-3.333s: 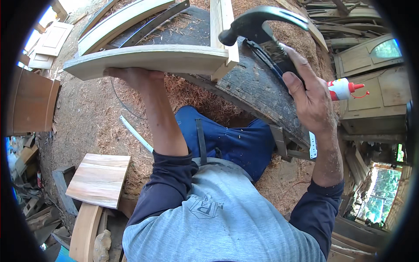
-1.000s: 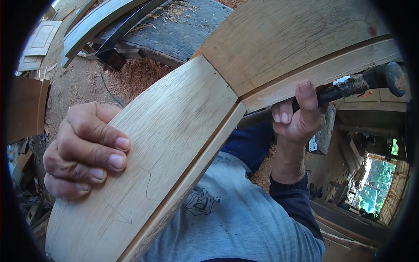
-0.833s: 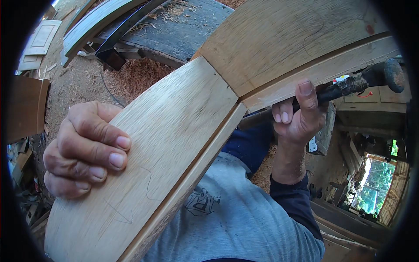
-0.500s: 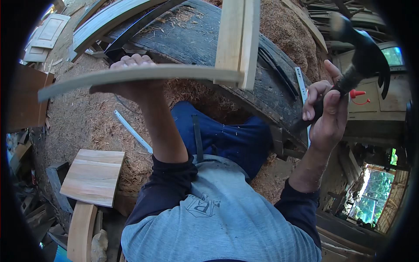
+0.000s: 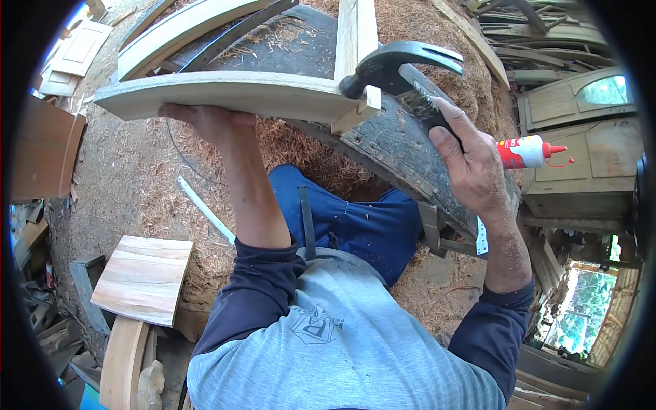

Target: The person assembles wooden frame components by applying glue, using a nail gun to join pieces, checking alignment with a square, and securing joins with a hammer and pliers.

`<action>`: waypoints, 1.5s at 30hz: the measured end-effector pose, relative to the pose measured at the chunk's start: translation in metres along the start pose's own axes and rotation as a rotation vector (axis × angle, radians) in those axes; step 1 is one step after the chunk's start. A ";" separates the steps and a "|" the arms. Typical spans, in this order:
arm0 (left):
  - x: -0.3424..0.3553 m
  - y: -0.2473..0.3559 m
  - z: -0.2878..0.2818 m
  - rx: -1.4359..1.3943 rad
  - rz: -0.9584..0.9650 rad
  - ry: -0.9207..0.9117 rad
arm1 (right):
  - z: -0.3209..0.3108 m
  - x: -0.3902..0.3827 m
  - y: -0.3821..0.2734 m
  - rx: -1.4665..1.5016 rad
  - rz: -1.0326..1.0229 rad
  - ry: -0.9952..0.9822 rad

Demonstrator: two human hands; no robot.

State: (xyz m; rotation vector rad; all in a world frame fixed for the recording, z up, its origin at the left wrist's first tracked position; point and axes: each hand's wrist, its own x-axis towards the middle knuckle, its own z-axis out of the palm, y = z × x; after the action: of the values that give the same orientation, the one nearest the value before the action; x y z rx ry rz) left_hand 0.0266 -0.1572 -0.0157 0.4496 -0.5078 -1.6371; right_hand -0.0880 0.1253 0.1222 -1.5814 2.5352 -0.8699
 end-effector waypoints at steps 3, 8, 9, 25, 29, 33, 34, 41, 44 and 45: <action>-0.010 0.008 0.015 0.132 0.040 0.091 | -0.010 0.004 -0.013 0.054 0.011 0.024; -0.006 0.006 0.010 0.169 0.043 0.063 | -0.008 -0.006 -0.010 0.402 0.011 0.209; -0.001 0.001 0.005 0.110 0.040 0.057 | -0.003 -0.009 -0.007 0.446 0.010 0.254; 0.000 -0.007 -0.003 0.155 0.043 0.012 | 0.003 -0.001 0.009 -0.108 -0.177 0.013; 0.010 -0.008 -0.011 0.102 0.017 0.121 | -0.009 -0.002 -0.012 0.358 0.188 0.106; -0.004 0.006 -0.012 -0.571 -0.047 -0.546 | 0.007 0.012 0.007 0.581 0.430 0.150; -0.001 0.008 -0.008 -0.520 0.096 -0.619 | 0.017 0.017 0.010 0.704 0.383 0.248; -0.008 0.051 0.002 -0.337 0.383 -0.967 | 0.060 0.009 0.008 1.355 0.287 0.285; -0.014 0.066 0.003 -0.302 0.400 -1.052 | 0.070 -0.004 0.006 1.272 0.180 0.317; -0.014 0.069 0.006 -0.309 0.424 -1.079 | 0.071 -0.005 -0.005 1.214 0.191 0.381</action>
State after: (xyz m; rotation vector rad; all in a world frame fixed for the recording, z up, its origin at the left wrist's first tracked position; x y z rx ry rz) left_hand 0.0818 -0.1498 0.0287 -0.7888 -1.0270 -1.3935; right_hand -0.0597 0.0960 0.0631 -0.7797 1.5305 -2.1861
